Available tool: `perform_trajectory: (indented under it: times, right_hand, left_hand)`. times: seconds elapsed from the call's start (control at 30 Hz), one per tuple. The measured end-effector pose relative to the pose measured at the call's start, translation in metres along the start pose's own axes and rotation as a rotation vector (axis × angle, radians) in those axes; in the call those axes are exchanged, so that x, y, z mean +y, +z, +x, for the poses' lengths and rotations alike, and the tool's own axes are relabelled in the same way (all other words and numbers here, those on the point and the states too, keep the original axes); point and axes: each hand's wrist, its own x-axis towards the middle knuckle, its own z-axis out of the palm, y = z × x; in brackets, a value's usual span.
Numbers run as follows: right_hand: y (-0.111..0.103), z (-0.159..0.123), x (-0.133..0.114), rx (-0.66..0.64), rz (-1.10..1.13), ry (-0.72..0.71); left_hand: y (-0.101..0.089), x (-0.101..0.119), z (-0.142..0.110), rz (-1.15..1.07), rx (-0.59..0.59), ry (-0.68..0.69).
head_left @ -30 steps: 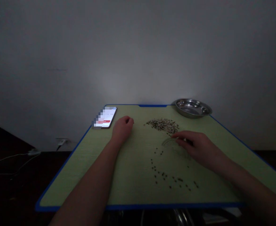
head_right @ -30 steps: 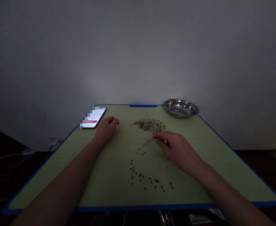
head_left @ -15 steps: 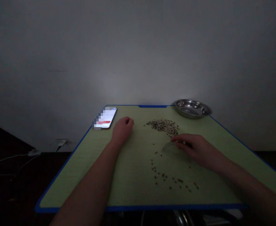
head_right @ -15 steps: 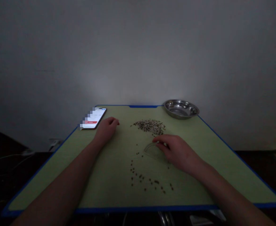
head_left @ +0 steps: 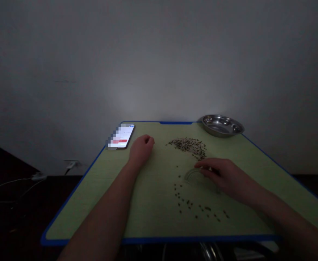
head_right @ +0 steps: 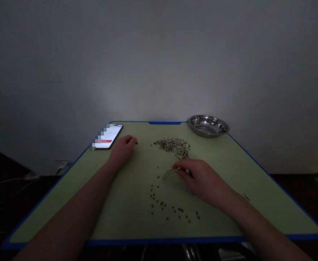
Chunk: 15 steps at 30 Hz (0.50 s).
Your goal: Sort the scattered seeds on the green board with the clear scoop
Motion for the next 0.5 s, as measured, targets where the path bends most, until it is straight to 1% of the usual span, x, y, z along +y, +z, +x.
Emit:
perform_trajectory:
  times: [0.17,0.27,0.37,0.5]
  right_hand:
    - [0.001,-0.006,-0.003,-0.007,0.002,0.013]
    - [0.005,-0.004,-0.006,-0.014,-0.026,0.01]
    - [0.006,0.0,-0.003,0.039,-0.096,0.021]
    - [0.0,0.001,0.005,0.124,-0.146,0.051]
  left_hand:
    - [-0.001,0.002,-0.001,0.012,0.003,-0.006]
    - [-0.001,0.002,-0.001,0.009,0.003,0.002]
    - [0.0,0.0,0.0,0.014,0.007,-0.005]
    - [0.0,-0.001,0.0,0.005,-0.004,-0.021]
